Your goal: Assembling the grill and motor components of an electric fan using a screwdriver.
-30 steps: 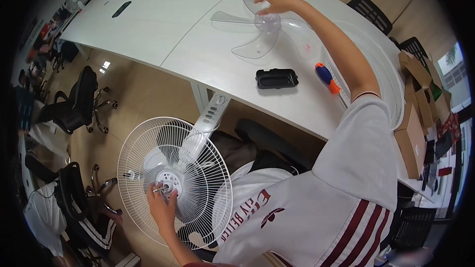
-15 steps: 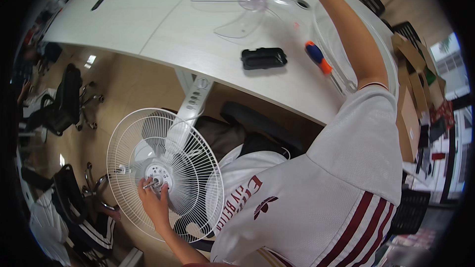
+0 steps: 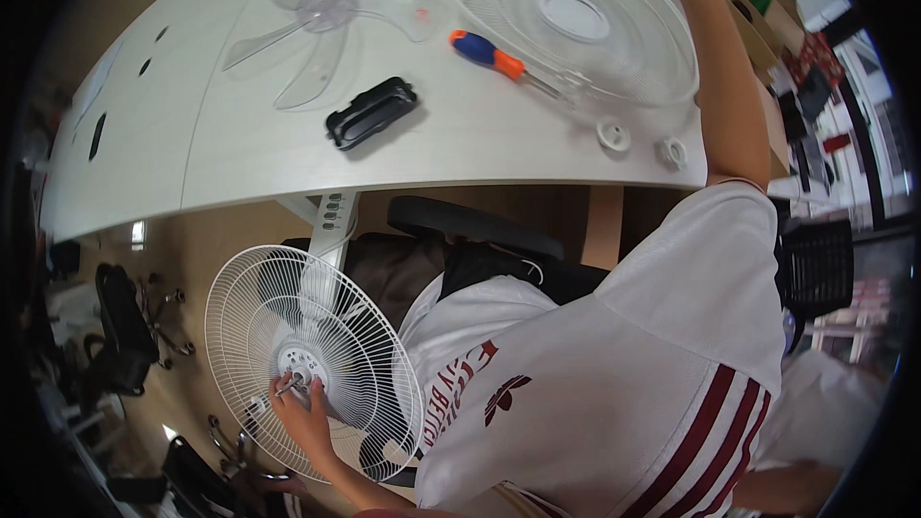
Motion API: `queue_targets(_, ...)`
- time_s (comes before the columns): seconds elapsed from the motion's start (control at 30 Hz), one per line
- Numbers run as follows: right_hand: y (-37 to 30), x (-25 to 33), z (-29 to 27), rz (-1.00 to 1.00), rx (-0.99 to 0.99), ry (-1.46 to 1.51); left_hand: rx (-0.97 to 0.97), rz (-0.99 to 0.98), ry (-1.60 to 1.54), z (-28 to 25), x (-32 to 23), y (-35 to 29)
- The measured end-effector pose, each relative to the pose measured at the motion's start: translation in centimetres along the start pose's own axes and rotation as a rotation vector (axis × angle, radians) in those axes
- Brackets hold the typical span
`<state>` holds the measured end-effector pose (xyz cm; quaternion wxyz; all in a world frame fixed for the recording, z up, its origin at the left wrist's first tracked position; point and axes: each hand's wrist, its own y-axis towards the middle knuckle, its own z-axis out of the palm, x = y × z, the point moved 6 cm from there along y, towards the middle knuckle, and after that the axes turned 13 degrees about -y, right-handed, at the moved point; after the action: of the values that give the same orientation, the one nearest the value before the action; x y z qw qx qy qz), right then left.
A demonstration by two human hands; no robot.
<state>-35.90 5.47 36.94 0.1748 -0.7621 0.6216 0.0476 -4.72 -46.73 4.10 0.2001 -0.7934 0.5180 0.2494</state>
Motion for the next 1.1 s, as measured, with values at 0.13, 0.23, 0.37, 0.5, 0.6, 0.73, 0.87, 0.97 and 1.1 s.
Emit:
queue_targets(0.13,-9.2,2.3,2.5,-0.163,0.071,0.214,0.073,0.101,-0.029,0.1,-0.7,1.7)
queue_targets(0.23,-15.0,2.1,5.6,-0.111,0.046,0.254,0.116,0.067,-0.019,0.3,-0.7,2.5)
queue_targets(0.37,-16.9,-3.4,9.8,0.108,-0.005,-0.033,0.143,0.144,-0.003,0.5,-1.1,3.8)
queue_targets(0.5,-21.3,-7.3,16.8,0.423,0.272,0.027,0.17,0.182,-0.05,0.4,-1.4,4.2)
queue_targets(0.6,-21.5,-7.8,20.9,0.429,0.126,0.06,0.176,0.212,-0.043,0.3,-1.8,4.4)
queue_targets(0.73,-20.6,-7.4,23.4,0.354,0.214,0.192,0.184,0.176,-0.067,-0.2,-2.3,4.2)
queue_targets(0.87,-19.0,-0.8,17.1,0.074,0.175,0.349,0.08,0.238,-0.046,-0.6,-1.7,4.3)
queue_targets(0.97,-14.4,9.4,12.6,-0.453,0.349,0.726,-0.008,0.3,-0.076,-0.4,-0.2,4.7)
queue_targets(1.1,-8.8,25.8,12.0,-1.032,0.344,1.404,-0.131,0.196,-0.089,-1.0,2.2,3.0)
